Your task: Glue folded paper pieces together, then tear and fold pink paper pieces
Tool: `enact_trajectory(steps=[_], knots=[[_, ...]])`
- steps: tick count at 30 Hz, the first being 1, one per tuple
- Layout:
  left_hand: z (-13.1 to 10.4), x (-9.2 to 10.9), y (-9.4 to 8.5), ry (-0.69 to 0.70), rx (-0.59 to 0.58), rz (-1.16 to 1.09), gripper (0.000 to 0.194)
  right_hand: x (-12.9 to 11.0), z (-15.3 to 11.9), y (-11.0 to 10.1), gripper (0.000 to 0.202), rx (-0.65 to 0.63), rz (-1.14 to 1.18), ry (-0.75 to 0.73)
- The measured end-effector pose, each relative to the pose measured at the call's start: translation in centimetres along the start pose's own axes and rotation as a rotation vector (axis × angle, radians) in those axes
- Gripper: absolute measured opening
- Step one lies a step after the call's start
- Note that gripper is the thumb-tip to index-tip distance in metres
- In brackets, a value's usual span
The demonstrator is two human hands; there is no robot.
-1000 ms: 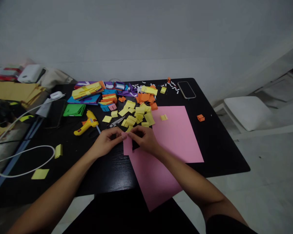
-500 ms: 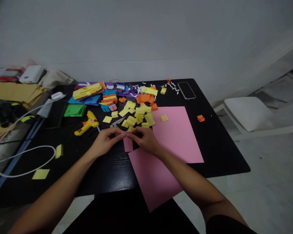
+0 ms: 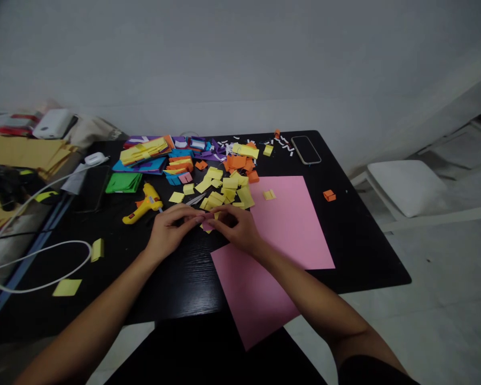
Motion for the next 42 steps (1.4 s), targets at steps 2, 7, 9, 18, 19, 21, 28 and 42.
enact_trajectory(steps=[2, 7, 9, 18, 19, 21, 28, 42], knots=[[-0.1, 0.2, 0.0, 0.052, 0.011, -0.008, 0.015, 0.1, -0.1, 0.1, 0.031, -0.006, 0.028, 0.004], [-0.2, 0.1, 0.0, 0.14, 0.057, -0.001, 0.012, 0.3, -0.1, -0.1, 0.031, 0.015, 0.015, -0.051], [-0.2, 0.0, 0.0, 0.151, 0.06, 0.019, 0.013, 0.2, 0.0, -0.2, 0.03, 0.029, -0.016, -0.1], [-0.2, 0.3, 0.0, 0.181, 0.032, 0.039, 0.013, 0.1, 0.1, -0.2, 0.031, 0.053, -0.045, -0.176], [-0.2, 0.3, 0.0, 0.171, 0.031, 0.038, 0.013, 0.2, 0.1, -0.1, 0.032, 0.064, -0.033, -0.163], [-0.2, 0.5, -0.1, 0.157, 0.035, 0.03, 0.013, 0.4, 0.1, -0.1, 0.034, 0.057, 0.006, -0.14], [-0.4, 0.7, 0.2, 0.111, 0.054, -0.025, 0.011, 0.0, -0.1, 0.3, 0.033, 0.03, 0.176, -0.085], [-0.5, -0.1, 0.4, 0.137, 0.081, 0.084, 0.013, 0.1, -0.5, 0.7, 0.032, 0.068, 0.174, 0.012]])
Point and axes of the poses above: each hand's wrist, its own z-axis towards the middle knuckle, its own y-axis out of the palm, x = y × z, the point moved 1 cm from there along z, towards the middle knuckle, and after that the axes turned 9 degrees about -y, right-handed, at the moved point
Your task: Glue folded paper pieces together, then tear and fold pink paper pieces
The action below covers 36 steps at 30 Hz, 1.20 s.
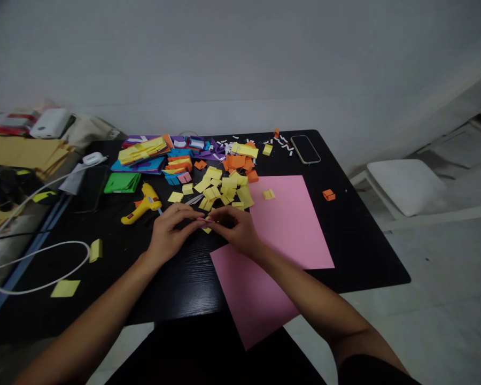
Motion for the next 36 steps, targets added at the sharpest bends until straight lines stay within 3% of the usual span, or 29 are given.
enact_trajectory(steps=[5, 24, 36], knots=[[0.2, 0.18, 0.09, 0.004, -0.047, -0.044, 0.009, -0.1, 0.18, -0.01, 0.031, -0.024, 0.047, 0.016], [-0.38, -0.45, 0.89, -0.362, -0.127, -0.151, 0.026, 0.19, 0.37, -0.22, 0.022, -0.073, -0.035, 0.055], [-0.23, -0.58, 0.77, -0.355, -0.152, -0.063, 0.03, 0.67, 0.42, -0.07, 0.029, -0.006, 0.067, 0.122]])
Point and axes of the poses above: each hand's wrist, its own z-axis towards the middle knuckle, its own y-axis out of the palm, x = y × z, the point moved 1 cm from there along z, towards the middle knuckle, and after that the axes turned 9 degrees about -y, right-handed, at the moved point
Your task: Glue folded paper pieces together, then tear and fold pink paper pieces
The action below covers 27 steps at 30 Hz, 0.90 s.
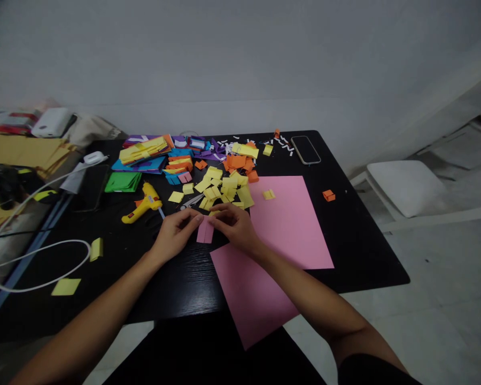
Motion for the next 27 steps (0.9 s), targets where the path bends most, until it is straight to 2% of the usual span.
enact_trajectory(steps=[5, 10, 15, 19, 23, 27], knots=[[0.08, -0.23, 0.31, -0.021, -0.019, -0.145, 0.025, -0.07, -0.01, -0.12, 0.021, 0.035, -0.052, -0.034], [0.04, -0.55, 0.8, -0.004, -0.033, -0.235, 0.033, -0.15, 0.09, -0.49, 0.02, 0.114, -0.068, -0.009], [0.01, -0.44, 0.59, 0.013, 0.037, -0.2, 0.023, 0.01, 0.2, -0.38, 0.028, 0.061, 0.007, 0.056], [0.05, 0.01, 0.13, 0.107, 0.09, -0.073, 0.017, 0.03, 0.07, -0.01, 0.037, -0.003, 0.109, 0.098], [0.01, 0.0, 0.12, 0.162, 0.081, -0.029, 0.017, -0.22, -0.08, 0.21, 0.037, -0.023, 0.09, 0.083], [-0.07, -0.39, 0.34, 0.124, 0.065, -0.042, 0.021, -0.21, -0.13, 0.28, 0.037, -0.016, 0.093, 0.064]])
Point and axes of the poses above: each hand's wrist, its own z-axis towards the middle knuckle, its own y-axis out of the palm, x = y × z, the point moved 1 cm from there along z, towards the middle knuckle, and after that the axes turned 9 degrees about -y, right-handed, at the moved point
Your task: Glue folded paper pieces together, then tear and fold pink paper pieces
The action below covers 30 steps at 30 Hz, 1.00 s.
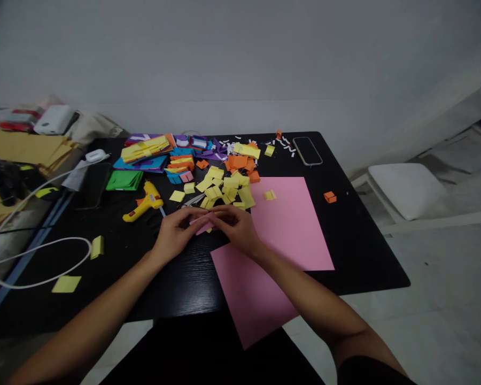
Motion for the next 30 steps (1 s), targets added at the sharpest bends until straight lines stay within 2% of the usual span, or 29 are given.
enact_trajectory(steps=[16, 23, 30], knots=[[0.15, 0.36, -0.42, 0.004, 0.001, 0.022, 0.014, 0.18, -0.08, 0.13, 0.036, -0.008, 0.0, 0.017], [0.31, 0.36, -0.1, -0.122, -0.036, -0.069, 0.024, 0.49, -0.18, -0.11, 0.044, 0.01, -0.039, 0.004], [0.38, 0.35, -0.3, -0.147, -0.087, 0.001, 0.026, 0.69, -0.17, 0.0, 0.042, -0.038, -0.02, 0.027]])
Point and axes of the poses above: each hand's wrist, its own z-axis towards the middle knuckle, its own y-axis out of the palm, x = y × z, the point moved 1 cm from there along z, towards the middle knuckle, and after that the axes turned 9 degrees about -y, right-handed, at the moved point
